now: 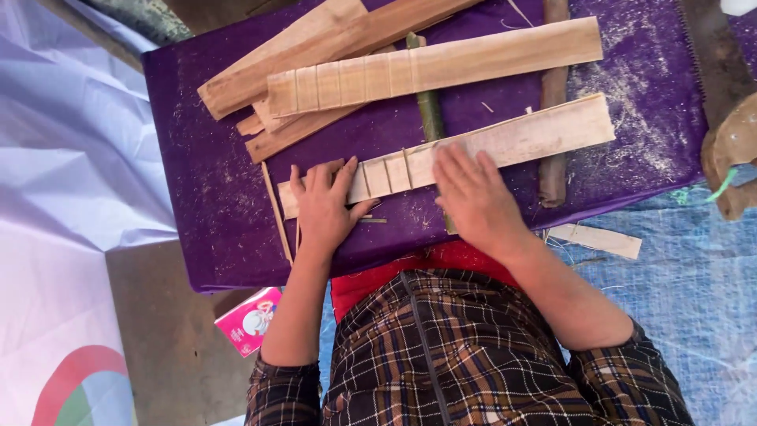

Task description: A person is sanding a wooden board with sandpaper and organizing small wooden sticks on a low workbench.

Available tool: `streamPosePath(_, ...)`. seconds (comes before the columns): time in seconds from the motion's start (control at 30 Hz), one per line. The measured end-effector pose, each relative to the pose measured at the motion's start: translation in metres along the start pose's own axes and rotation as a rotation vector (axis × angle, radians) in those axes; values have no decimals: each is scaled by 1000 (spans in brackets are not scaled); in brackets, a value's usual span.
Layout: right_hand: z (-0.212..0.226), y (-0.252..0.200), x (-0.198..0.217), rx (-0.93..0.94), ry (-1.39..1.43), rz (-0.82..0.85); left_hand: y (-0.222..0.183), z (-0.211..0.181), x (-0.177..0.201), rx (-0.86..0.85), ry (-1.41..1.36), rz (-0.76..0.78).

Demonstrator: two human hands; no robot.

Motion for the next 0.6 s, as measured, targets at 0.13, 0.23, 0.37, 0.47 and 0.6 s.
streamPosePath(0.13,-15,-14,14,23,-12,27,0,0,1,-13,3,6)
streamPosePath(0.23,-51,-18,57,-231,-62,156,2,-2,4,-48,43,-19)
streamPosePath(0.37,-101,-54,77,-481,-119,104,3,-3,5,-81,100,-29)
streamPosePath(0.47,-35,32,99,-823,27,379,3,-3,5,-75,105,-24)
streamPosePath(0.6,-13,12,0,-166,-128,-91,-1,2,-2,-16,-42,8)
Point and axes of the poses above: each hand's wrist, its own y-axis towards the middle knuckle, its own x-axis out of the back of the hand, z = x × y, the point moved 1 cm from there along y, towards the middle knuckle, and after that the axes turned 4 degrees about y, right-handed, at the moved point
